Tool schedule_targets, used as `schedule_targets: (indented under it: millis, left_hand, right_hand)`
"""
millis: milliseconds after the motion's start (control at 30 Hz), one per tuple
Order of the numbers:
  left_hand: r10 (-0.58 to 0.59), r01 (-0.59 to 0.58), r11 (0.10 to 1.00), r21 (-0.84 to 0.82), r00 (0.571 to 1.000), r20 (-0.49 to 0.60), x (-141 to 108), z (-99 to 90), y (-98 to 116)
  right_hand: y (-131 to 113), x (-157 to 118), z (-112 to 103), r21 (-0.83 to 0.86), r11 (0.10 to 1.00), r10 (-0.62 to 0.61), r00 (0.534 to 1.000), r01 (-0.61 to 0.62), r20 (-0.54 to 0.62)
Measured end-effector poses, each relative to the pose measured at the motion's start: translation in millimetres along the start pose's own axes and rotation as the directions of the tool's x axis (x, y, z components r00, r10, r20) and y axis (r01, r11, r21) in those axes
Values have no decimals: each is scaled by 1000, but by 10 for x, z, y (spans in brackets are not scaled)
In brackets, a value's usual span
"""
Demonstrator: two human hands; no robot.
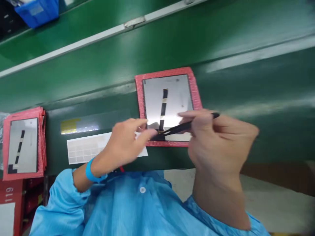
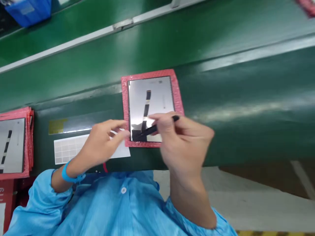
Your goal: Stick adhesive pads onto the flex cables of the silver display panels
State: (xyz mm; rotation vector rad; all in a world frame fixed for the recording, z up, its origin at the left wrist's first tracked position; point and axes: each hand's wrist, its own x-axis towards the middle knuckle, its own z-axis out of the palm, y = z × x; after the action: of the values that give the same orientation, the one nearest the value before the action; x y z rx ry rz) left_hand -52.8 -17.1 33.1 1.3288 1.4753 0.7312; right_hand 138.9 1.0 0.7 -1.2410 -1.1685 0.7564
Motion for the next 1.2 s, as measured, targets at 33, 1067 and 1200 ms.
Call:
schedule_targets:
  millis: [33,1067,1200]
  left_hand:
    - [38,-38,999,-4,998,48,-134,-20,-7]
    - [309,63,720,691,863,-401,-411,-1395,-1548]
    - [315,63,708,703,863,-395,-410,-1378,-1538]
  right_hand:
    - [-50,-91,92,76,996,36,992,-45,121]
    - [379,-389,2375,117,970,117,834,-213,539]
    - [345,-326,2408,55,970,165,809,-236,565]
